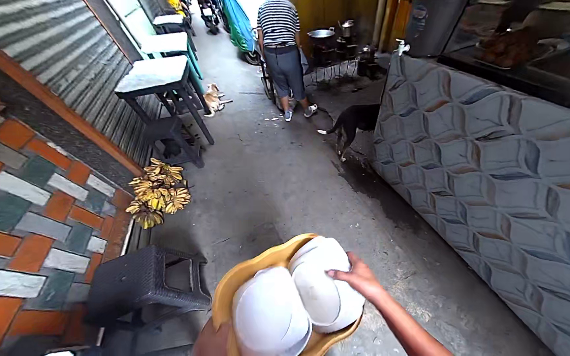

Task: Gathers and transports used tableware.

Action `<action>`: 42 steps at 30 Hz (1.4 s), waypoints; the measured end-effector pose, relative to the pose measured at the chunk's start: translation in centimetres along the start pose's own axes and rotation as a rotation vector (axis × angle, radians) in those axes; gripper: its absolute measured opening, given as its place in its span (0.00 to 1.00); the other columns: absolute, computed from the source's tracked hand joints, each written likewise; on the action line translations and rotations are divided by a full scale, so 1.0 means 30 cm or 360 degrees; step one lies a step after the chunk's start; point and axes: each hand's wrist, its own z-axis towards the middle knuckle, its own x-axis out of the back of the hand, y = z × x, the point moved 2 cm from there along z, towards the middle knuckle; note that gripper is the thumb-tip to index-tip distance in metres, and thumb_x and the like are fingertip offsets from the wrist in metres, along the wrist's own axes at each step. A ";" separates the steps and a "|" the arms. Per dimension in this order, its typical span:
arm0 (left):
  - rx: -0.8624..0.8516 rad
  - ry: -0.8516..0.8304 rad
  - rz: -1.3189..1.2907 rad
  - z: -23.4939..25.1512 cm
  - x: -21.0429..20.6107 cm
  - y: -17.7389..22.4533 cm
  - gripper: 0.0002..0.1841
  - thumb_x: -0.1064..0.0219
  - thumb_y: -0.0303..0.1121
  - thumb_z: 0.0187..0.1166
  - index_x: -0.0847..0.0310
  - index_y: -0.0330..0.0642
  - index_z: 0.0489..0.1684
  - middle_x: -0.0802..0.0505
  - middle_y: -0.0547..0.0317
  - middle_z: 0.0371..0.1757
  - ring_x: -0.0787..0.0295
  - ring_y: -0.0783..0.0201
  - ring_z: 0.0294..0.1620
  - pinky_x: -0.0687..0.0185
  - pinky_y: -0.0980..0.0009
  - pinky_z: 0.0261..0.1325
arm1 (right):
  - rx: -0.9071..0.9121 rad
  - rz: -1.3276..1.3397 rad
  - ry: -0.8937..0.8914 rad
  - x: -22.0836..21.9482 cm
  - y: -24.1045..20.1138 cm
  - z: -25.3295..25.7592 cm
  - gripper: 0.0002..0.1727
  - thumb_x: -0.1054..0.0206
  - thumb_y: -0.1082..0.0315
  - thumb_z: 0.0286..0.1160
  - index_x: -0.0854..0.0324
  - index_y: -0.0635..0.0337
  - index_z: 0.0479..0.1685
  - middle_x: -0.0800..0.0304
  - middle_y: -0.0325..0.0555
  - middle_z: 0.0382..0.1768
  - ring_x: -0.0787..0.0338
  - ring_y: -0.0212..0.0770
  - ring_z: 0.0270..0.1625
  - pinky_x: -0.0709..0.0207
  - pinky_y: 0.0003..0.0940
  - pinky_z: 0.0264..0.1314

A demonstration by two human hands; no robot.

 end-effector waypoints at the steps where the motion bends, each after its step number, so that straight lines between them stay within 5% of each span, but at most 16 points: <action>1: -0.0057 -0.0043 0.0003 0.085 -0.041 0.098 0.19 0.32 0.31 0.80 0.17 0.23 0.60 0.11 0.22 0.54 0.14 0.28 0.61 0.26 0.28 0.66 | 0.0003 0.0037 0.0086 0.041 -0.016 0.058 0.50 0.13 0.46 0.48 0.27 0.61 0.76 0.12 0.60 0.61 0.11 0.53 0.63 0.18 0.56 0.68; 7: -0.0253 -0.0435 -0.0095 0.617 -0.325 0.624 0.16 0.36 0.30 0.83 0.15 0.33 0.65 0.08 0.33 0.57 0.11 0.38 0.64 0.24 0.36 0.70 | 0.0047 0.0306 0.0664 0.277 -0.145 0.406 0.50 0.15 0.51 0.44 0.28 0.65 0.75 0.10 0.56 0.55 0.08 0.44 0.53 0.12 0.45 0.57; 14: -0.0384 -0.0683 -0.0126 1.079 -0.567 1.190 0.16 0.36 0.31 0.84 0.14 0.37 0.66 0.07 0.41 0.58 0.10 0.48 0.63 0.21 0.45 0.71 | -0.0012 0.0368 0.0941 0.535 -0.387 0.845 0.45 0.18 0.54 0.49 0.27 0.65 0.73 0.10 0.52 0.50 0.09 0.37 0.45 0.13 0.38 0.48; 20: -0.0385 -0.0516 -0.0120 1.512 -0.832 1.525 0.16 0.36 0.32 0.84 0.14 0.34 0.63 0.06 0.39 0.54 0.09 0.46 0.60 0.20 0.43 0.68 | 0.0012 0.0320 0.0807 0.730 -0.562 1.494 0.43 0.17 0.57 0.54 0.27 0.65 0.74 0.11 0.56 0.54 0.09 0.43 0.50 0.13 0.44 0.55; 25: -0.0282 -0.0286 -0.0194 1.815 -0.887 1.776 0.16 0.37 0.38 0.87 0.12 0.33 0.54 0.06 0.43 0.42 0.08 0.52 0.45 0.17 0.46 0.57 | -0.0023 0.0270 0.0545 0.841 -0.793 1.975 0.45 0.16 0.52 0.53 0.27 0.64 0.74 0.10 0.56 0.56 0.09 0.45 0.55 0.15 0.47 0.61; 28: -0.0250 -0.0215 -0.0289 1.999 -0.913 1.954 0.17 0.40 0.38 0.90 0.13 0.32 0.57 0.06 0.44 0.44 0.08 0.56 0.45 0.17 0.51 0.57 | -0.0023 0.0315 0.0490 0.894 -0.932 2.226 0.42 0.16 0.55 0.55 0.26 0.64 0.73 0.11 0.55 0.54 0.09 0.43 0.53 0.15 0.44 0.59; 33: -0.0328 -0.0167 -0.0373 2.396 -1.070 2.254 0.17 0.40 0.36 0.89 0.21 0.30 0.63 0.11 0.48 0.37 0.15 0.63 0.34 0.17 0.60 0.46 | 0.0013 0.0350 0.0532 0.992 -1.077 2.665 0.44 0.16 0.52 0.54 0.26 0.63 0.74 0.11 0.54 0.56 0.09 0.42 0.55 0.14 0.43 0.60; 42: -0.0554 -0.0473 -0.0174 3.138 -1.384 2.860 0.18 0.39 0.40 0.89 0.21 0.27 0.50 0.15 0.45 0.36 0.18 0.56 0.37 0.21 0.52 0.47 | -0.0085 0.0495 0.0889 1.151 -1.345 3.307 0.47 0.14 0.50 0.47 0.26 0.62 0.73 0.10 0.55 0.56 0.09 0.45 0.57 0.14 0.46 0.62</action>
